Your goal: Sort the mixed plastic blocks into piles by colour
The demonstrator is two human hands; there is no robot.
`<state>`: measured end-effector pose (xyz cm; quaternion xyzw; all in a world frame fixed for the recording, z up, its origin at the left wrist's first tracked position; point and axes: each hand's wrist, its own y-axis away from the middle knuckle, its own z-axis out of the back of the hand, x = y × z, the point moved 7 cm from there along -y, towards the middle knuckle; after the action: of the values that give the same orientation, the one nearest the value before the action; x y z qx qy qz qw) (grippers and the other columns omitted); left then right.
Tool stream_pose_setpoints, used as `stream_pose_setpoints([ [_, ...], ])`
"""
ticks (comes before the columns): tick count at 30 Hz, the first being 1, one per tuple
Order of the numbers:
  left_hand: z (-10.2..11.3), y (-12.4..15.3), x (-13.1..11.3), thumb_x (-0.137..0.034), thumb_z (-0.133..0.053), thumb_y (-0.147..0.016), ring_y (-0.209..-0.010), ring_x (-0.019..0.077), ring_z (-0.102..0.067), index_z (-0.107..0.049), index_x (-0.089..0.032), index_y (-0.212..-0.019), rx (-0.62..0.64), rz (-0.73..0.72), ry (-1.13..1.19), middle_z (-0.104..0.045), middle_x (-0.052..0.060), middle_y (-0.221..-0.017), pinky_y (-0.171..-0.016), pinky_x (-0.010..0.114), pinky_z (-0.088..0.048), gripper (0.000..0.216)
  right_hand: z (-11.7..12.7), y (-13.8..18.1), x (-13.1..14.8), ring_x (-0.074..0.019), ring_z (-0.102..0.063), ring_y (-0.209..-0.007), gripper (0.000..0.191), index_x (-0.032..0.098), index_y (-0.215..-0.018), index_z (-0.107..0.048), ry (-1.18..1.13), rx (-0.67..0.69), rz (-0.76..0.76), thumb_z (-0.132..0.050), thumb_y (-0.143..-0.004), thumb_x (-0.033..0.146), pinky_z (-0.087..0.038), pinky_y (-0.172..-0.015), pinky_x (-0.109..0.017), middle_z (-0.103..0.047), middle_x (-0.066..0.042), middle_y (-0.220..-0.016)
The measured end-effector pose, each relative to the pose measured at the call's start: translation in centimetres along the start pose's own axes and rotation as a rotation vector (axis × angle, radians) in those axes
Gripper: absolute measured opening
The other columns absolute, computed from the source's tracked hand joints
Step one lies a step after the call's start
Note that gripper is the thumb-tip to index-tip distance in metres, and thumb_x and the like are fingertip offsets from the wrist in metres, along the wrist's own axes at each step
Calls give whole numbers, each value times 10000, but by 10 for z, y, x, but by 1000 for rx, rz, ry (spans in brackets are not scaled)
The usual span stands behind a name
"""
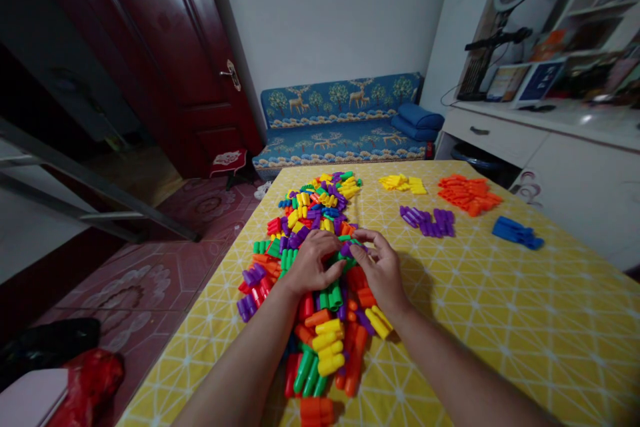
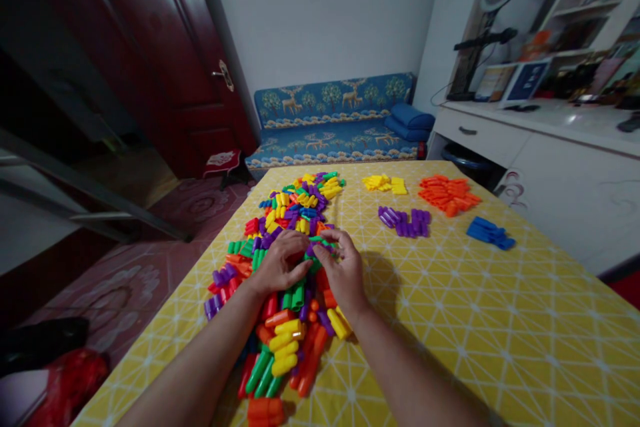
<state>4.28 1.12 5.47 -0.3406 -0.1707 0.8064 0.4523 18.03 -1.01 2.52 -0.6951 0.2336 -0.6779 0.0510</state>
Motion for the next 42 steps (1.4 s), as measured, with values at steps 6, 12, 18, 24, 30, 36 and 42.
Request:
stream_pose_setpoints([
  [6,6,1,0,-326,-408,-877,-808,232,-578,-571,-191,-871,-68,15,-93,-636,83,-819,-798,416,-424,211,-2,0,0,-184,-633,-841,186,213,-938,-678,126,66,55,-649,-840,369,-498,-738,-298,-685,-37,-909],
  [12,20,6,5,-314,-417,-802,-699,223,-545,-520,-215,-703,-174,98,-243,-567,62,-678,-728,412,-421,174,9,-7,-19,-187,-639,-767,227,206,-905,-628,27,-41,-90,-633,-813,414,-527,-710,-310,-688,-35,-840],
  [18,33,12,20,-243,-504,-779,-866,259,-586,-603,-205,-826,-326,328,-440,-655,69,-809,-824,428,-427,116,36,-19,-33,-181,-629,-722,259,203,-846,-621,61,-112,-148,-630,-783,454,-513,-645,-290,-673,-22,-788],
  [24,39,16,35,-143,-505,-786,-1195,325,-497,-552,-182,-1273,-408,524,-563,-570,136,-1285,-958,480,-398,491,41,-15,-40,-152,-608,-643,228,224,-792,-584,-70,-194,-224,-634,-772,446,-495,-564,-249,-643,13,-735],
  [30,21,7,37,-395,-503,-924,-1268,310,-458,-582,-265,-1294,-198,399,-507,-576,94,-1328,-1075,519,-317,400,35,-14,-39,-163,-609,-610,274,222,-799,-579,-48,-142,-253,-649,-750,481,-491,-524,-252,-652,-4,-707],
  [36,12,7,44,-539,-531,-889,-1196,329,-517,-640,-267,-1220,-65,442,-539,-661,101,-1188,-1047,558,-311,442,30,-13,-43,-162,-616,-637,342,207,-804,-581,-50,-123,-260,-688,-719,521,-522,-568,-270,-647,-1,-712],
  [42,17,8,48,-549,-540,-867,-1038,307,-586,-715,-218,-966,-94,482,-574,-676,113,-1026,-938,490,-406,387,29,-13,-46,-168,-623,-641,392,200,-811,-578,-55,-121,-264,-695,-705,558,-532,-577,-286,-655,-10,-716],
])
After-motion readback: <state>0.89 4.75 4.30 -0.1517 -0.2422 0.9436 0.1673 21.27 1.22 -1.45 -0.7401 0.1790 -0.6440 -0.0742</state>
